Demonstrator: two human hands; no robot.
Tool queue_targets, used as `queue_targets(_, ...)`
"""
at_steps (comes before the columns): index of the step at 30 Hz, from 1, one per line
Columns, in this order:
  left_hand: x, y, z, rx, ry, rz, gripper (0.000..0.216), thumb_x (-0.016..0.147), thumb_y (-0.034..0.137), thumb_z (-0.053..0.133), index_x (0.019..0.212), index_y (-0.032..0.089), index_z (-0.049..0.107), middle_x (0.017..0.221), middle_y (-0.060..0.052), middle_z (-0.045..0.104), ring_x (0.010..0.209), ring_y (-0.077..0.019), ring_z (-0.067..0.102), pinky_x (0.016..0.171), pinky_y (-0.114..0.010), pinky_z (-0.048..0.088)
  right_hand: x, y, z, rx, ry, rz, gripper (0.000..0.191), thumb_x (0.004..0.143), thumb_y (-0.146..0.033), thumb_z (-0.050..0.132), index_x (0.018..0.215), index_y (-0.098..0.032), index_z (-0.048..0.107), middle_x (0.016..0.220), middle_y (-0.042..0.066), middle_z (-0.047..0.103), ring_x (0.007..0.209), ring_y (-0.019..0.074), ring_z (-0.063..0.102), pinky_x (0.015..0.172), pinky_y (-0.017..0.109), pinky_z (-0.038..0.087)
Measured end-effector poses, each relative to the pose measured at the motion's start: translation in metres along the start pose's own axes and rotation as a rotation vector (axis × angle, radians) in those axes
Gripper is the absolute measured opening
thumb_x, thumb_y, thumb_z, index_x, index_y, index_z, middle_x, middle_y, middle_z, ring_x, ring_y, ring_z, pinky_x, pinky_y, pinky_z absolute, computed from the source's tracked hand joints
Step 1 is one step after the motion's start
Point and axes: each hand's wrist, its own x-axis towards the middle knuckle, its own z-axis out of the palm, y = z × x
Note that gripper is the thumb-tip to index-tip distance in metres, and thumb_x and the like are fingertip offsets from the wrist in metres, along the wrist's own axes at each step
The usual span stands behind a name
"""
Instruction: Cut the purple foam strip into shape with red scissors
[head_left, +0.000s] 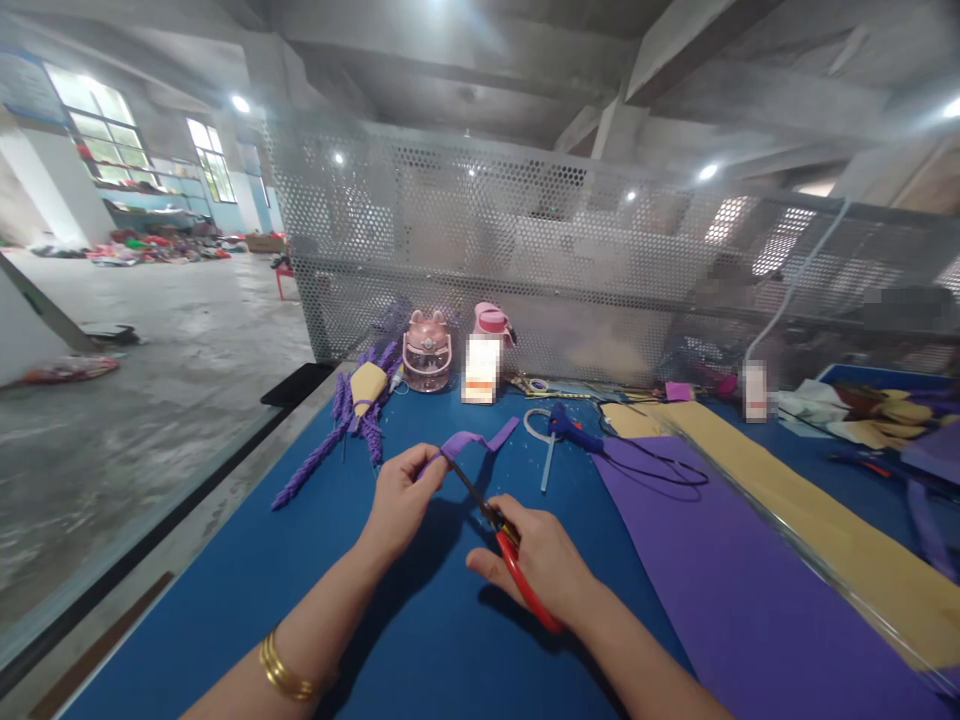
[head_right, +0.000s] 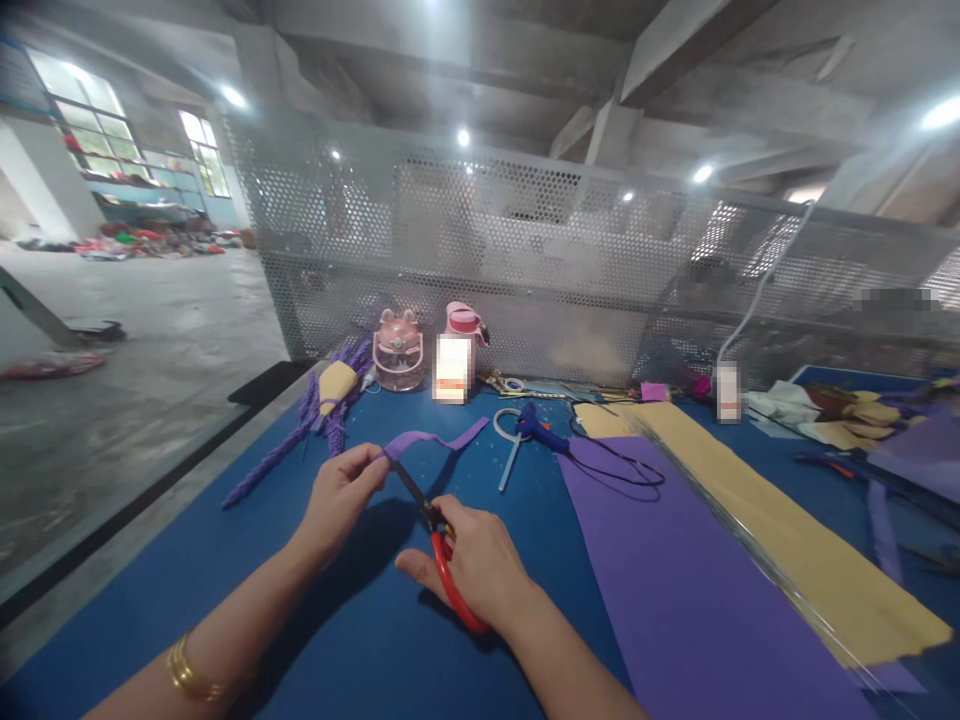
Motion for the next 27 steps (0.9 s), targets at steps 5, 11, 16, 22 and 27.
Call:
queue_targets(5, -0.0005, 0.003, -0.0006, 0.005, 0.006, -0.013, 0.026, 0.076, 0.033, 0.053, 0.055, 0.017, 0.048, 0.051, 0.005, 0.041, 0.049, -0.0087, 0.031, 0.048, -0.021, 0.025, -0.0011, -0.0005, 0.0005, -0.011, 0.014, -0.007, 0.044, 0.074, -0.055, 0.062, 0.099, -0.019, 0.056, 0.058, -0.006, 0.044, 0.051, 0.0114, 0.037, 0.05, 0.021, 0.028)
queue_targets(11, -0.001, 0.0026, 0.0001, 0.02, -0.005, -0.015, 0.026, 0.076, 0.031, 0.052, 0.055, 0.017, 0.046, 0.05, 0.005, 0.039, 0.049, -0.0086, 0.031, 0.049, -0.021, 0.026, -0.0008, -0.0012, 0.0004, -0.064, 0.036, -0.009, 0.047, 0.071, -0.059, 0.063, 0.095, -0.02, 0.056, 0.062, -0.004, 0.05, 0.052, 0.0123, 0.041, 0.05, 0.021, 0.029)
queue_targets(16, -0.0006, -0.0018, 0.0016, 0.053, -0.007, 0.037, 0.028, 0.078, 0.033, 0.05, 0.055, 0.017, 0.045, 0.052, 0.005, 0.039, 0.052, -0.0093, 0.033, 0.051, -0.021, 0.027, -0.0009, -0.002, 0.0017, -0.083, 0.058, -0.021, 0.046, 0.07, -0.059, 0.064, 0.094, -0.02, 0.055, 0.064, -0.003, 0.052, 0.053, 0.0127, 0.045, 0.051, 0.021, 0.03)
queue_targets(22, -0.0021, -0.0045, 0.0029, 0.08, -0.004, 0.067, 0.027, 0.077, 0.032, 0.05, 0.055, 0.017, 0.044, 0.052, 0.005, 0.038, 0.053, -0.0095, 0.033, 0.051, -0.022, 0.027, -0.0013, 0.0, 0.0032, -0.088, 0.07, -0.048, 0.046, 0.071, -0.062, 0.061, 0.09, -0.02, 0.054, 0.064, -0.002, 0.053, 0.054, 0.0135, 0.047, 0.051, 0.021, 0.032)
queue_targets(27, -0.0027, -0.0033, 0.0041, 0.042, -0.015, 0.056, 0.028, 0.077, 0.033, 0.051, 0.055, 0.017, 0.044, 0.051, 0.005, 0.037, 0.051, -0.0091, 0.031, 0.05, -0.022, 0.026, -0.0004, 0.003, 0.0057, -0.104, 0.068, -0.055, 0.046, 0.073, -0.064, 0.057, 0.087, -0.02, 0.054, 0.064, -0.002, 0.054, 0.054, 0.0137, 0.048, 0.052, 0.022, 0.031)
